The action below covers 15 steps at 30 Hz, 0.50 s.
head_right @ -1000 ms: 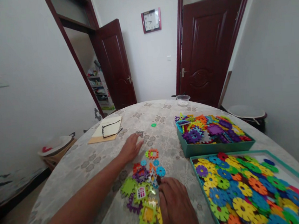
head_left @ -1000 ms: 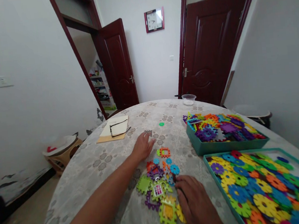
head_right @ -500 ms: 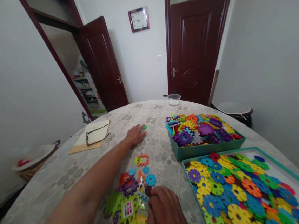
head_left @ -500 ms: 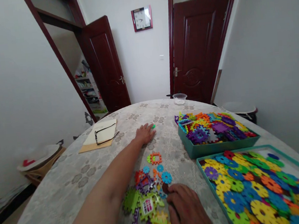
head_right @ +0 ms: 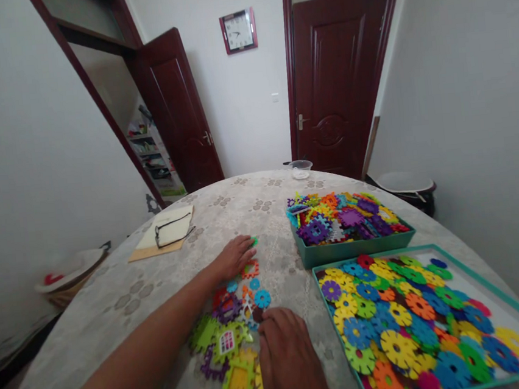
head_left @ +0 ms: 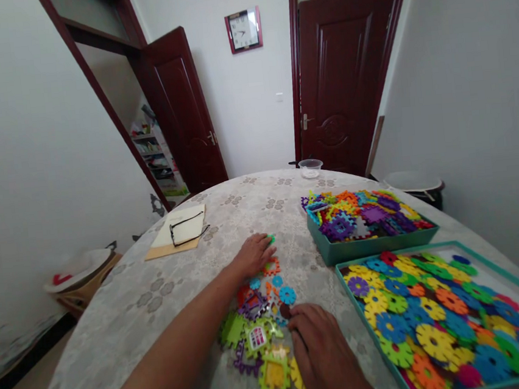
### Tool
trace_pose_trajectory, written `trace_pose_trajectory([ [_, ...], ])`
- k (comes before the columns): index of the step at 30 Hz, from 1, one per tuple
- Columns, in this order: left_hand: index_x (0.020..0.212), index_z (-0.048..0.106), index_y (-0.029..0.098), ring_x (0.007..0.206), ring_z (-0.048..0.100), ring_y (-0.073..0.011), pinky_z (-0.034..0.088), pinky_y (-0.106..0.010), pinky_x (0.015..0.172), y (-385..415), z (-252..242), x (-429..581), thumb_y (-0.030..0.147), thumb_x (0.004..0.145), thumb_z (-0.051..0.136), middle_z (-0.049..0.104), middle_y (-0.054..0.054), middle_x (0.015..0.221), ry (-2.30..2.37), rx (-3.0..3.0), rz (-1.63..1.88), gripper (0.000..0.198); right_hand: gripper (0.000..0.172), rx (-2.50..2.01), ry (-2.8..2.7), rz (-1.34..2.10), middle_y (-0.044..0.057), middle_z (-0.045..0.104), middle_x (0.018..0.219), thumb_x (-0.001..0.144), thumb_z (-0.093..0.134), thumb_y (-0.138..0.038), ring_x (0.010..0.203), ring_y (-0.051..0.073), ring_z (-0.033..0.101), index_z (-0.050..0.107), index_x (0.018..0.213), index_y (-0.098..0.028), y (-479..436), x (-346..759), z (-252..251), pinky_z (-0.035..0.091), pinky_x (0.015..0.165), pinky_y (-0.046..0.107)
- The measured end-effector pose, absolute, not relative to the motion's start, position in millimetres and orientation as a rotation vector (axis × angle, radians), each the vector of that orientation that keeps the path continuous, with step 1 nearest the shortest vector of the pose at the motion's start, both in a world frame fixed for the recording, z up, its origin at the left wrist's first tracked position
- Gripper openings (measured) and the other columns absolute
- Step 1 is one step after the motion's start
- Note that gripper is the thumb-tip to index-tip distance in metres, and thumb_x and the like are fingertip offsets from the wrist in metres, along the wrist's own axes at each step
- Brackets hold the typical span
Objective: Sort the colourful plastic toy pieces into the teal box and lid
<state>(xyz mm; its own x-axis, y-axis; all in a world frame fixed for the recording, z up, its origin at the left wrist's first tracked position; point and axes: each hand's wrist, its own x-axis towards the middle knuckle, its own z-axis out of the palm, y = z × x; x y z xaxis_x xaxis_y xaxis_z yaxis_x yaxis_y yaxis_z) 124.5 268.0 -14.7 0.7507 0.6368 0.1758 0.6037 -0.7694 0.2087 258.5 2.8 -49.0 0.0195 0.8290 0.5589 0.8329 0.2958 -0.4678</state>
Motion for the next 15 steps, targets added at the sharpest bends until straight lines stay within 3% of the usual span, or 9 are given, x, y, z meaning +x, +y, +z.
trace_pose_trajectory([
  [7,0.133,0.065,0.02,0.138,0.053,-0.0237,0.037,-0.042,0.123,176,5,93,0.047,0.109,0.028,0.066,-0.01,0.14,0.777,2.72,0.4,0.052,0.025,-1.48,-1.748,0.167,0.008,0.067,0.102,0.092,0.045,-0.006,0.102,0.024,0.059,0.064,0.099,-0.021,1,261,-38,0.045,0.096,0.04],
  [15,0.123,0.068,0.02,0.111,0.066,-0.0237,0.051,-0.038,0.103,111,21,74,0.045,0.107,0.037,0.072,-0.01,0.12,0.892,2.511,0.516,0.043,0.025,-1.447,-1.645,0.232,0.008,0.065,0.091,0.087,0.043,-0.006,0.096,0.024,0.058,0.064,0.088,-0.02,2,271,-31,0.046,0.092,0.037],
])
